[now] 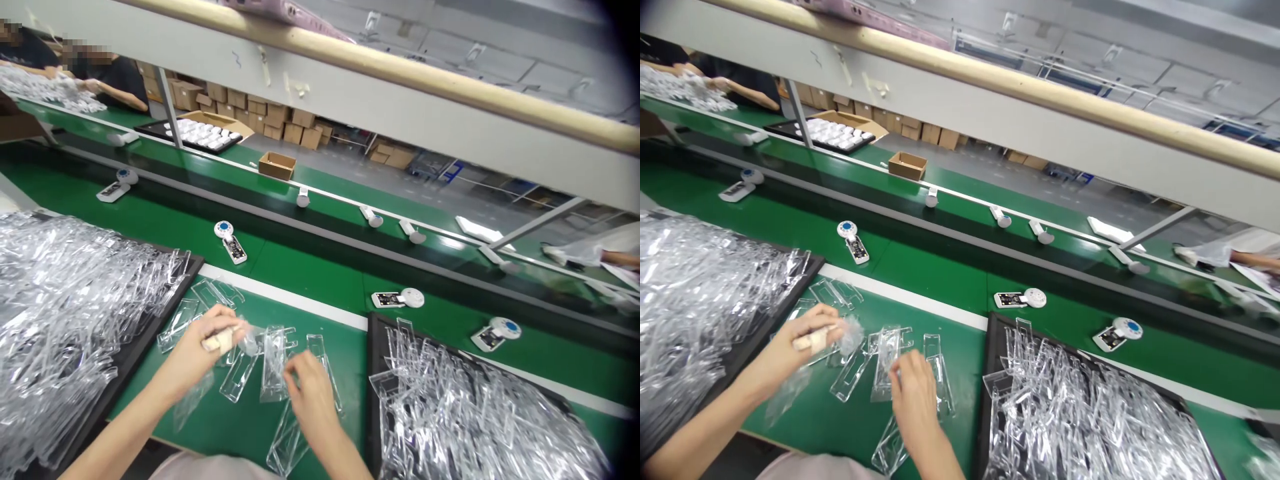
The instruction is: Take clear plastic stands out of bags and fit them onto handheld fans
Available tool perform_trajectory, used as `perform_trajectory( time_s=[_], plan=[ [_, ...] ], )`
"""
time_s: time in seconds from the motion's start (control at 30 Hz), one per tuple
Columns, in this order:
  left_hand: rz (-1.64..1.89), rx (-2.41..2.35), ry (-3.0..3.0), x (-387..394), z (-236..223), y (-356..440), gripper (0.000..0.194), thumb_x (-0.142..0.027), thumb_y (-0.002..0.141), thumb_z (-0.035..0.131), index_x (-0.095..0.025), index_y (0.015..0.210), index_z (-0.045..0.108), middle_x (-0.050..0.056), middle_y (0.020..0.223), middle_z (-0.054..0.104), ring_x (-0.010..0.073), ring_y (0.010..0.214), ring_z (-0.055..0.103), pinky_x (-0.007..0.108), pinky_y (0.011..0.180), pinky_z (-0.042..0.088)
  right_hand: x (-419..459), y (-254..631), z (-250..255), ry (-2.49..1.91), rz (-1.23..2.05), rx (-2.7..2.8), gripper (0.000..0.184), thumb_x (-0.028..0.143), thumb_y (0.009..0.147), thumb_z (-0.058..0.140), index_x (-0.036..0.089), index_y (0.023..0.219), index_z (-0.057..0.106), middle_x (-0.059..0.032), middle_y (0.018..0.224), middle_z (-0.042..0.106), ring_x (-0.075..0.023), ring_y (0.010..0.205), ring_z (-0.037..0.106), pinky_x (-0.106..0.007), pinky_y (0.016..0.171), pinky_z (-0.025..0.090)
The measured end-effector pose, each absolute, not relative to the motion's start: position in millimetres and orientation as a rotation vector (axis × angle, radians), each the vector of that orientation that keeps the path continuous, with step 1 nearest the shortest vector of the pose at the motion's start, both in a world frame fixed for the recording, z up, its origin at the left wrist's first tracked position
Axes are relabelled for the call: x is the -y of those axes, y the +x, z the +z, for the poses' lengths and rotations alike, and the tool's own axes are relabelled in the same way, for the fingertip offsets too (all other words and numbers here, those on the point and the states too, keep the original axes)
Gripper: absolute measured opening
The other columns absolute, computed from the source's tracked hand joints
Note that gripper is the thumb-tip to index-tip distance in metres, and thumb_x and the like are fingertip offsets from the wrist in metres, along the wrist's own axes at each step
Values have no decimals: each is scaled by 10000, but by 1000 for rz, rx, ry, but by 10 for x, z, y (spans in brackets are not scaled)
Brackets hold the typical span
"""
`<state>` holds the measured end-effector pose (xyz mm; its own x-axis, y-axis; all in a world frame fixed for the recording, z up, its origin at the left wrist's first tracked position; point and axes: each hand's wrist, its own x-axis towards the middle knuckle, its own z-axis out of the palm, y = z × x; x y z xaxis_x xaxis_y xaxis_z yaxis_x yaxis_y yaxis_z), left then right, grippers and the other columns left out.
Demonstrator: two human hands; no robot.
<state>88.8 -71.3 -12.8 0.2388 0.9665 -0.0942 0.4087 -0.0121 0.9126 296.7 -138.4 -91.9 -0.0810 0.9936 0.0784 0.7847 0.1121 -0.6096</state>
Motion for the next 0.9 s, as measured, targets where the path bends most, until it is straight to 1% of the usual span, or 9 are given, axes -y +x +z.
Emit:
perform_trajectory(
  time_s=[0.07,0.2,0.27,0.33,0.47,0.53,0.73,0.8,0.9],
  plan=[
    [803,-1366,1554,707,-130,845,247,-432,770,571,-194,770,635,21,854,533,150,757,529,242,662,407,1608,2935,-1205,-1715,449,2091,149,71,758,512,219,767,530,-10,798,551,-186,749,516,-316,680,381],
    [741,-1484,1604,757,-115,879,243,-437,785,551,-195,776,570,-29,649,518,118,590,456,220,547,356,1778,2806,-1634,-1811,203,2261,257,100,647,634,176,883,571,-72,862,584,-258,784,507,-402,691,377],
    [742,-1535,1641,794,-82,913,239,-433,804,528,-197,781,560,-41,601,503,110,541,428,212,501,330,1727,2781,-1763,-1824,120,2300,215,98,651,625,141,858,583,-95,829,591,-267,754,502,-418,677,368],
    [792,-1535,1712,821,-26,929,229,-420,812,526,-198,776,567,-36,621,521,107,535,439,211,497,338,1652,2795,-1825,-1785,111,2327,131,62,689,572,143,792,580,-85,778,588,-244,718,493,-402,668,358],
    [947,-1427,1949,841,90,908,173,-339,830,532,-192,756,588,15,852,603,132,732,560,214,660,414,1551,2867,-1670,-1667,156,2376,168,22,742,498,182,713,541,-34,740,568,-191,697,473,-346,670,343],
    [967,-1378,2013,848,109,890,137,-304,835,533,-196,784,601,21,908,621,137,790,583,210,707,424,1518,2901,-1423,-1637,255,2335,174,35,777,476,192,719,521,-15,749,558,-174,703,466,-323,675,341],
    [910,-1424,1879,840,109,875,142,-329,838,532,-224,863,624,-13,784,647,126,683,596,190,608,433,1313,3052,-480,-1541,913,1845,142,149,871,423,206,754,480,11,778,512,-141,761,482,-262,690,358],
    [925,-1356,1828,830,168,876,135,-335,828,544,-218,839,611,14,883,650,149,784,609,201,653,449,1222,3117,-302,-1513,1126,1718,140,162,854,443,207,731,490,30,728,496,-121,704,467,-237,646,353],
    [824,-1190,1814,835,276,897,144,-329,823,546,-206,763,588,70,1163,575,198,1019,564,237,767,460,1111,3150,-164,-1441,1322,1550,111,158,811,467,202,714,497,59,639,459,-95,603,417,-217,577,328]
  ],
)
